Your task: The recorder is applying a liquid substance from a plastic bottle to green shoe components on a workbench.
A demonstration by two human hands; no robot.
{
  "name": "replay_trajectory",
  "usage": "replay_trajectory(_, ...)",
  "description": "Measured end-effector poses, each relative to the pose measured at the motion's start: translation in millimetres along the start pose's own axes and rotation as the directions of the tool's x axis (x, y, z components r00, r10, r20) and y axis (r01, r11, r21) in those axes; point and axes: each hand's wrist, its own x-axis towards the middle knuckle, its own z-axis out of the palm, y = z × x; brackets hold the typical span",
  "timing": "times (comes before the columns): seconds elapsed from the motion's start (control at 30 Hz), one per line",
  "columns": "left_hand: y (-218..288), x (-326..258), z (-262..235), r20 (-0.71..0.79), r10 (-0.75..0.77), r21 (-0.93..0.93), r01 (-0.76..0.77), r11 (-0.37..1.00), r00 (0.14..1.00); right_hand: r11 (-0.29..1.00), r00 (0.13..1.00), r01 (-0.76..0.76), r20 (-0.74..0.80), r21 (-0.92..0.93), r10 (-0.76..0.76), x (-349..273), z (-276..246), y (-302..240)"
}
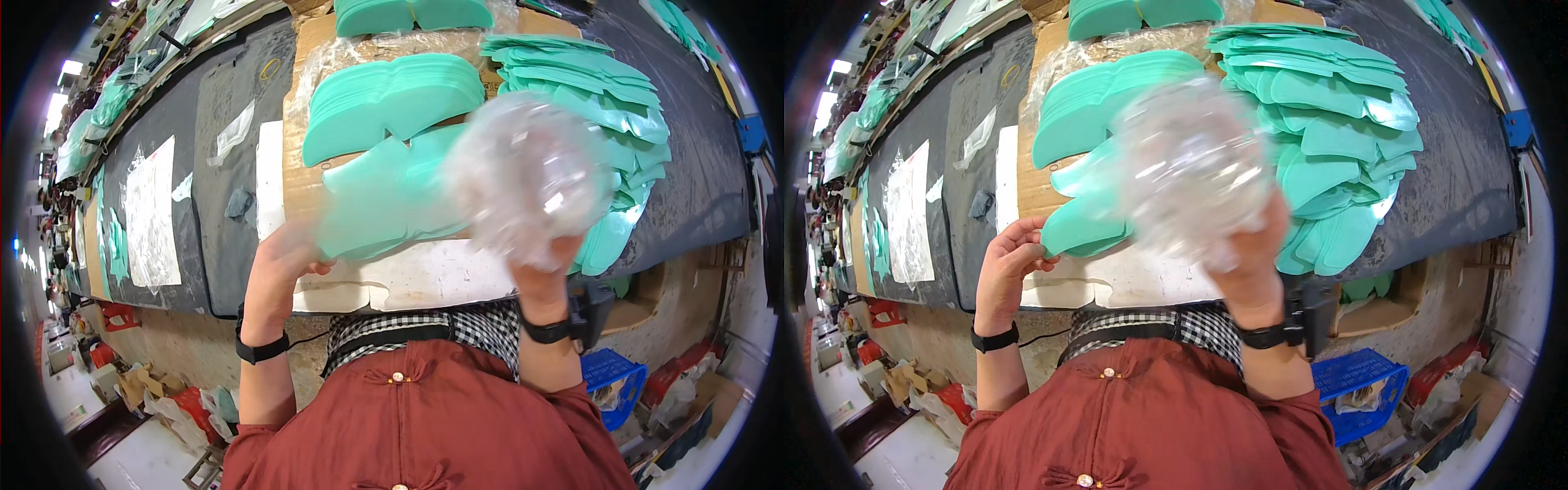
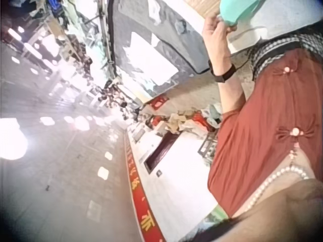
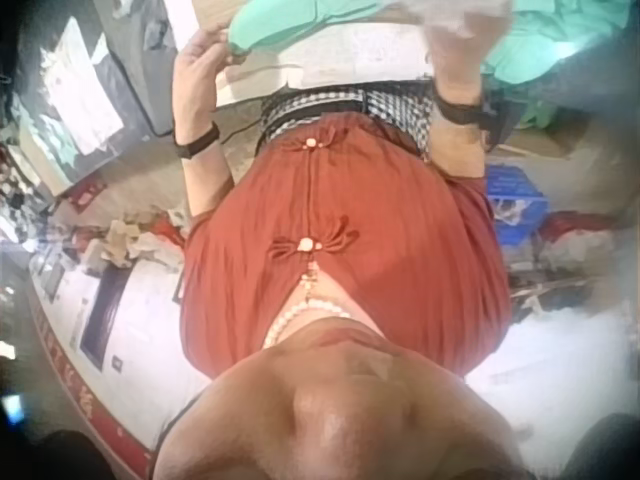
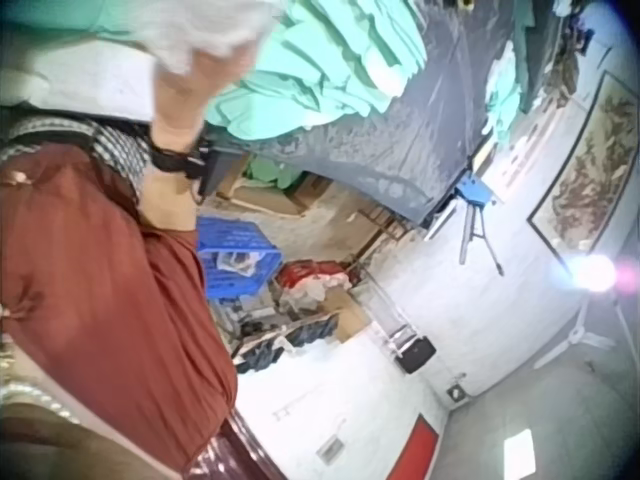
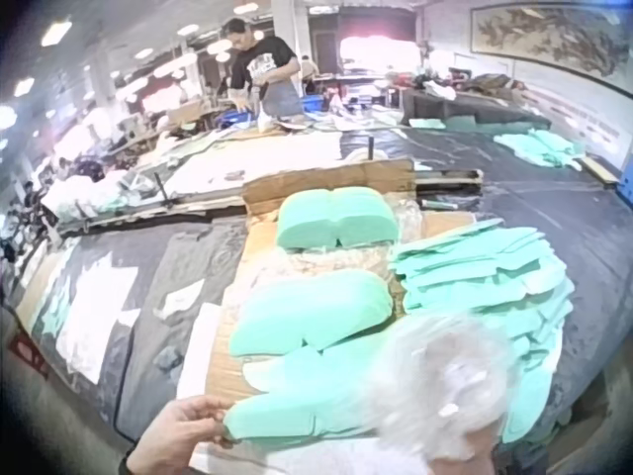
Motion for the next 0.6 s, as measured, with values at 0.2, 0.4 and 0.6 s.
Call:
replay_trajectory(0.2, 19.1, -10.4, -6.0, -0.007, 0.250, -0.070, -0.250, 0.966, 0.968, 0.920, 0.861, 0.389, -0.337, -0.047, -0.381, 14.8, -39.7, -21.7)
replay_trajectory(0.4, -9.0, -2.0, -5.0, 0.075, 0.786, 0.685, -0.604, 0.406, 0.614, 0.830, 0.848, 0.457, -0.440, 0.320, -0.297, 11.6, -44.7, -39.0)
replay_trajectory(0.6, -54.8, 7.3, -1.5, 0.173, 0.802, 0.788, -0.569, 0.235, 0.571, 0.871, 0.880, 0.404, -0.142, -0.279, -0.453, 3.7, -20.7, -5.9)
